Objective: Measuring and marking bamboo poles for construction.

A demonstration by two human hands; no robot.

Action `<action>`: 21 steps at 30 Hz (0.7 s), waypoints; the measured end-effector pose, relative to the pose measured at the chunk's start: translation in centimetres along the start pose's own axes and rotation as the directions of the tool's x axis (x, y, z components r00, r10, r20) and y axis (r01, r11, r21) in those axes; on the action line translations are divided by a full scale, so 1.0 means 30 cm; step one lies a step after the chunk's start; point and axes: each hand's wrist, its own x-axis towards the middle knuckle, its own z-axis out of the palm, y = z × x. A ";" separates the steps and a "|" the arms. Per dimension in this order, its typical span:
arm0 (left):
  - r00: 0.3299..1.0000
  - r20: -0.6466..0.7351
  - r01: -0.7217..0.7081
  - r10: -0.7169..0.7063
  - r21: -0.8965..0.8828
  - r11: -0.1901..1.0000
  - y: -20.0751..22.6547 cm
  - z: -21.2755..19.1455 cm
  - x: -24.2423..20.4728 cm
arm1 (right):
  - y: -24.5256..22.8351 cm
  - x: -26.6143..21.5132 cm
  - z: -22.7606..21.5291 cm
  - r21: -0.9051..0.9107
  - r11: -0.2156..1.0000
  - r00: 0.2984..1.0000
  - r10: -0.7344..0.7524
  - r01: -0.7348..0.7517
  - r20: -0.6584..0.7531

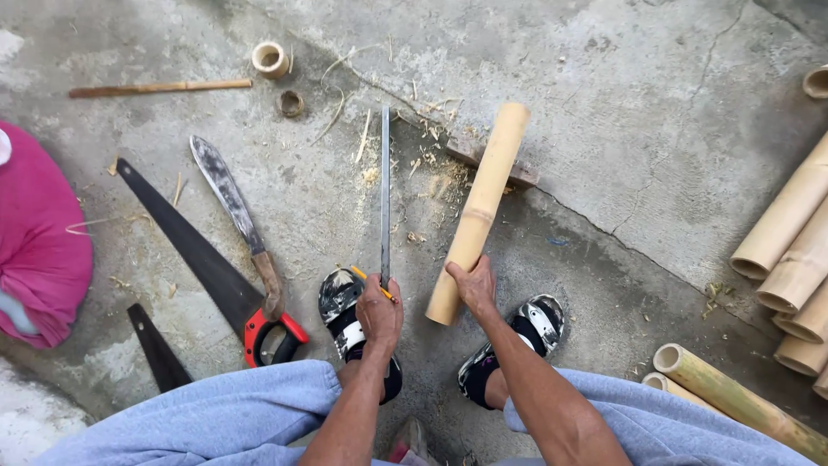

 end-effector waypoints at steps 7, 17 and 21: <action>0.997 -0.031 -0.074 0.073 -0.032 0.997 0.063 0.002 -0.008 | -0.027 -0.005 -0.010 -0.073 0.997 0.999 0.034 -0.034 0.004; 0.984 -0.003 -0.173 0.176 -0.175 0.969 0.163 -0.012 -0.033 | 0.004 0.003 -0.014 -0.028 0.999 0.998 0.037 -0.035 0.044; 0.983 0.008 -0.179 0.183 -0.183 0.967 0.179 -0.008 -0.048 | -0.010 -0.009 -0.015 -0.058 0.997 0.997 0.052 -0.049 0.049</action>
